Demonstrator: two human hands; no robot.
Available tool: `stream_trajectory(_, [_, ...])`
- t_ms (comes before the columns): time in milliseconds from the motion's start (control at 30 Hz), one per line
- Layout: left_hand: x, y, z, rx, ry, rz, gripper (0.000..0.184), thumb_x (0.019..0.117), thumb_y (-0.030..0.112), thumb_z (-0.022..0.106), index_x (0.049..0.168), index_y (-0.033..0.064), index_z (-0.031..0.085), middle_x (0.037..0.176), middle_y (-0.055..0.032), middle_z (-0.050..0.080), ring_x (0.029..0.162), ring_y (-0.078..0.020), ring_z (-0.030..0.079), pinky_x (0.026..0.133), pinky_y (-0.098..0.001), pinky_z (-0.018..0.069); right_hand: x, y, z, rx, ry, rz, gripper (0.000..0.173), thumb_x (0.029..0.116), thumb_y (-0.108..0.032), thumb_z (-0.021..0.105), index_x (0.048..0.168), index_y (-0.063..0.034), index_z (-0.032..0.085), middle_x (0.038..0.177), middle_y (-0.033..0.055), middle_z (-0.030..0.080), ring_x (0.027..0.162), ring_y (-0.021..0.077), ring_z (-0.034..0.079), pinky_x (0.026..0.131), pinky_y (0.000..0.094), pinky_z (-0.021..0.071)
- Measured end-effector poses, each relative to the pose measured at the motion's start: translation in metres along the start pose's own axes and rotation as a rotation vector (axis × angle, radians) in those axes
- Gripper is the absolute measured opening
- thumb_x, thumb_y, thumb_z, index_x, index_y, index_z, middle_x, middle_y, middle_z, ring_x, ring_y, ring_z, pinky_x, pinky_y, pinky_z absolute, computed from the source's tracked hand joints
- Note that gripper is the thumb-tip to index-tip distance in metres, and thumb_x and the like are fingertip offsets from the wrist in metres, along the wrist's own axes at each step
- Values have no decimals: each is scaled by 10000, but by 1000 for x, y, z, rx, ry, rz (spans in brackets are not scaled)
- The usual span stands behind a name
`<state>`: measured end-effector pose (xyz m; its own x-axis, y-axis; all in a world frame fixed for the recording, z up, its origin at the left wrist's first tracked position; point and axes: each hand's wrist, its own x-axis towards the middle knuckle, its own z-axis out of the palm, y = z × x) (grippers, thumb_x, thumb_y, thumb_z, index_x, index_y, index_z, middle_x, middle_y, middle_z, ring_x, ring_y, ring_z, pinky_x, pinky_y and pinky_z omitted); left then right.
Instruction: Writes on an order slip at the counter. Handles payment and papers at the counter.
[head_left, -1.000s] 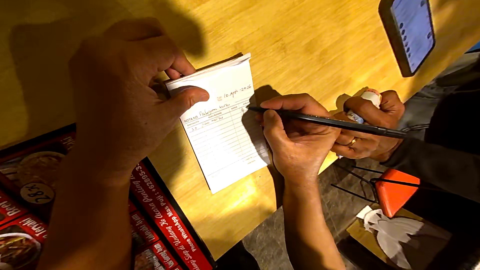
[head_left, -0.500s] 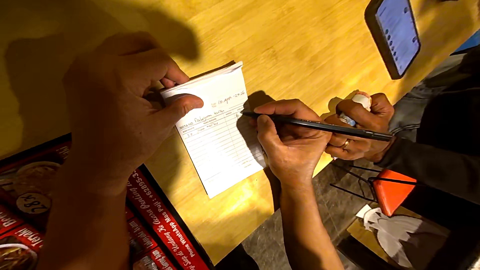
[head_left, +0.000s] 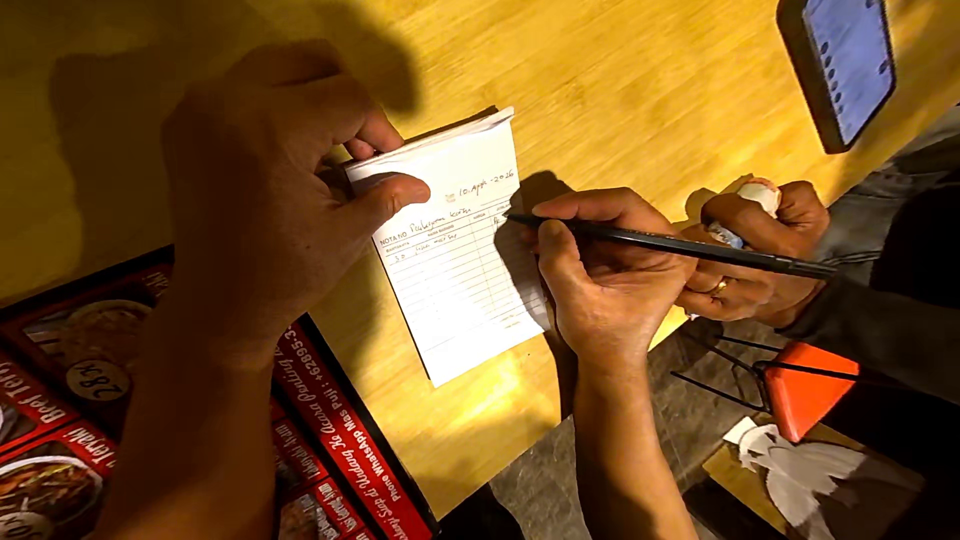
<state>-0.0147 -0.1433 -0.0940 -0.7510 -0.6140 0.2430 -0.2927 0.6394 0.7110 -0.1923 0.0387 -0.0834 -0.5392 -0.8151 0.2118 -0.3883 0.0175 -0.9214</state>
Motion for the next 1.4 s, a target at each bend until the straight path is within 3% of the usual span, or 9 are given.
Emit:
stream_trajectory(433, [0,2,0,6,-2,-27,350,930,438,703,981,92,715,967,-57,650,810,-79,555,710,-269,425,0,-1,0,3,3,1,136,893,56,640,1014,14,686,886,-12,701,713,15,650,635,160,577])
stream_trajectory(633, [0,2,0,8,-5,-28,350,934,432,701,970,84,712,940,-54,643,778,-69,532,690,-255,408,0,-1,-5,84,52,1,154,930,41,622,1050,-37,677,890,-43,701,728,12,656,645,166,574])
stream_trajectory(933, [1,0,0,-30,-15,-36,334,930,424,707,989,96,714,981,-52,650,815,-74,566,713,-267,443,0,0,-2,35,-3,-13,136,895,64,627,1010,12,678,889,-12,694,719,7,640,636,150,562])
stream_trajectory(1400, [0,1,0,0,-7,-17,362,938,442,695,979,82,705,964,-68,654,805,-88,554,707,-282,421,0,-1,0,22,-11,-7,144,885,74,635,1013,23,677,909,2,698,724,13,648,638,154,573])
